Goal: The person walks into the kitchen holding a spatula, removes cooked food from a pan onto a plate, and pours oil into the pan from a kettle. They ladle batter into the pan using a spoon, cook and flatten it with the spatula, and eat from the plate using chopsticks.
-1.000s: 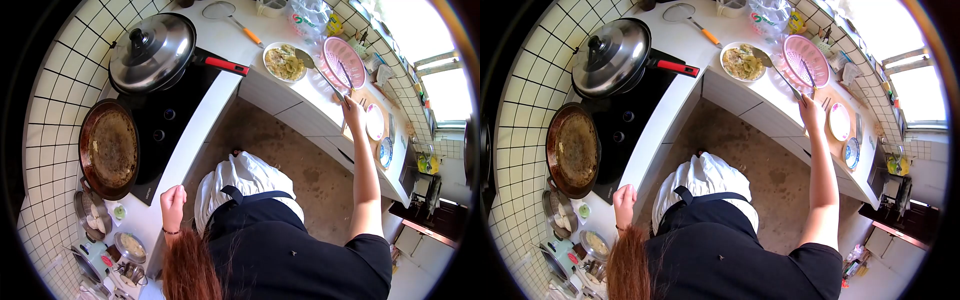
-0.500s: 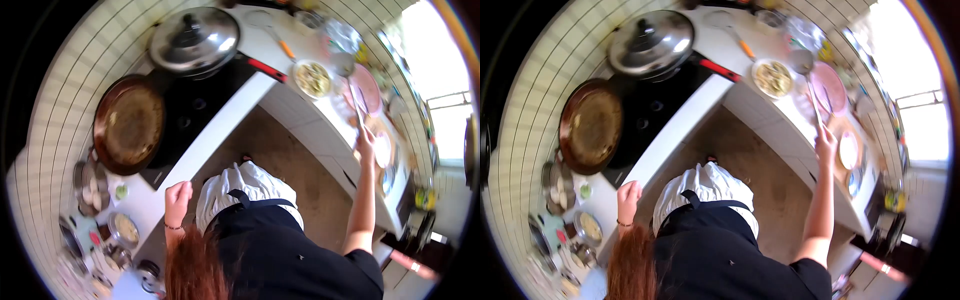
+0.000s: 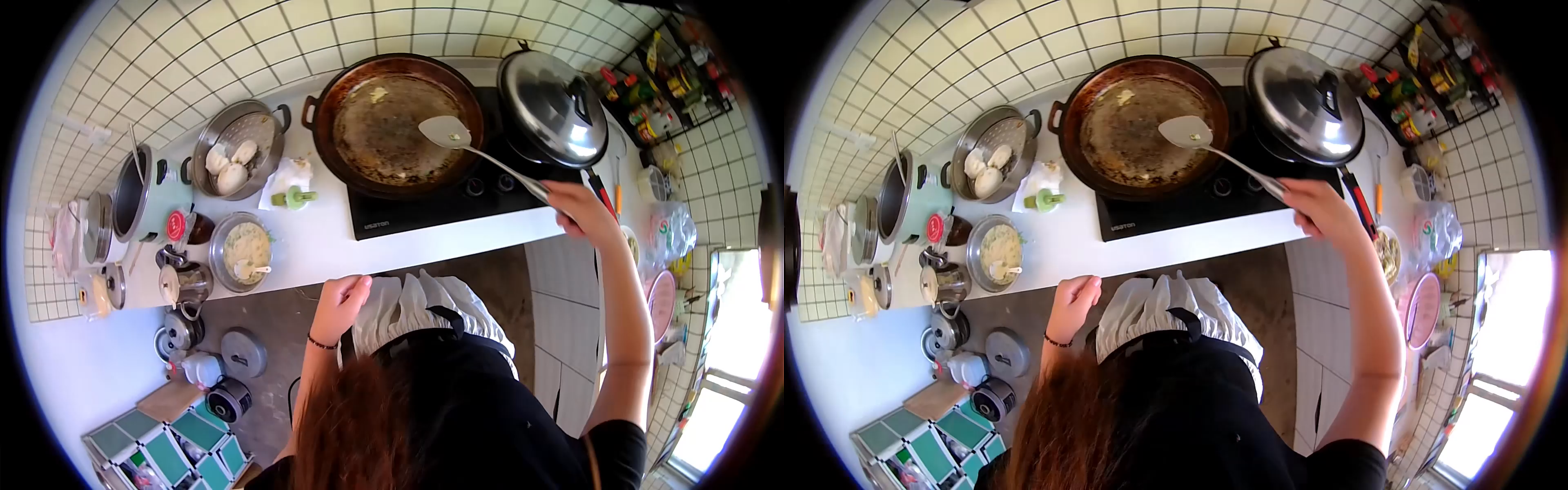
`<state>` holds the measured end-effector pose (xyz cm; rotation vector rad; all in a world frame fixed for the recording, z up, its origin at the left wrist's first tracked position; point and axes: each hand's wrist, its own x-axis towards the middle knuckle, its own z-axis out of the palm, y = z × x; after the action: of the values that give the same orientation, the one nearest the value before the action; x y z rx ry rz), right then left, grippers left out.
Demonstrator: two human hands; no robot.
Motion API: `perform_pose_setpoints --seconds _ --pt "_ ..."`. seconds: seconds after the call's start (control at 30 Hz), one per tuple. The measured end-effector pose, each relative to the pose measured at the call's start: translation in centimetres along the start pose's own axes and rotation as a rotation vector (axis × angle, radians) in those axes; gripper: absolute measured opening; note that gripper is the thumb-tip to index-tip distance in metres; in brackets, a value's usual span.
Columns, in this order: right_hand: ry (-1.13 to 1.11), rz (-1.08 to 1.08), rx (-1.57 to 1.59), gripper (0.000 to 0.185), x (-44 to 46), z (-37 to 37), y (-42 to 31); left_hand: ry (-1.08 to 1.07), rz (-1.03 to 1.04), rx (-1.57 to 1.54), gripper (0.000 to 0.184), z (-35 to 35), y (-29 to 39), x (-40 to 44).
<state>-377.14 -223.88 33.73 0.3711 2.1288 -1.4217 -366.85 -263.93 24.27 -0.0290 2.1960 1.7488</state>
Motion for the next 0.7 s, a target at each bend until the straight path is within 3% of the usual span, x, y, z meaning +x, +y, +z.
perform_pose_setpoints --seconds 0.1,0.27,0.43,0.53,0.7 --pt "-0.001 0.093 -0.148 0.043 6.6 1.6 -4.5 0.124 -0.009 -0.038 0.036 -2.5 -0.4 -1.6" --pt "-0.029 0.04 -0.528 0.038 13.8 3.9 -11.3 0.253 -0.071 -0.091 0.036 -6.3 -3.2 -3.5" --pt "-0.011 0.114 -0.547 0.04 20.3 6.8 -15.3 0.304 -0.108 -0.108 0.036 -8.5 -5.0 -4.2" --pt "0.036 0.08 -0.67 0.04 19.7 10.0 -17.6 0.324 -0.11 -0.128 0.036 -9.4 -5.3 -4.4" --pt "0.028 -0.07 -0.565 0.039 18.3 12.2 -13.6 0.33 -0.1 -0.152 0.036 -10.5 -6.1 -4.5"
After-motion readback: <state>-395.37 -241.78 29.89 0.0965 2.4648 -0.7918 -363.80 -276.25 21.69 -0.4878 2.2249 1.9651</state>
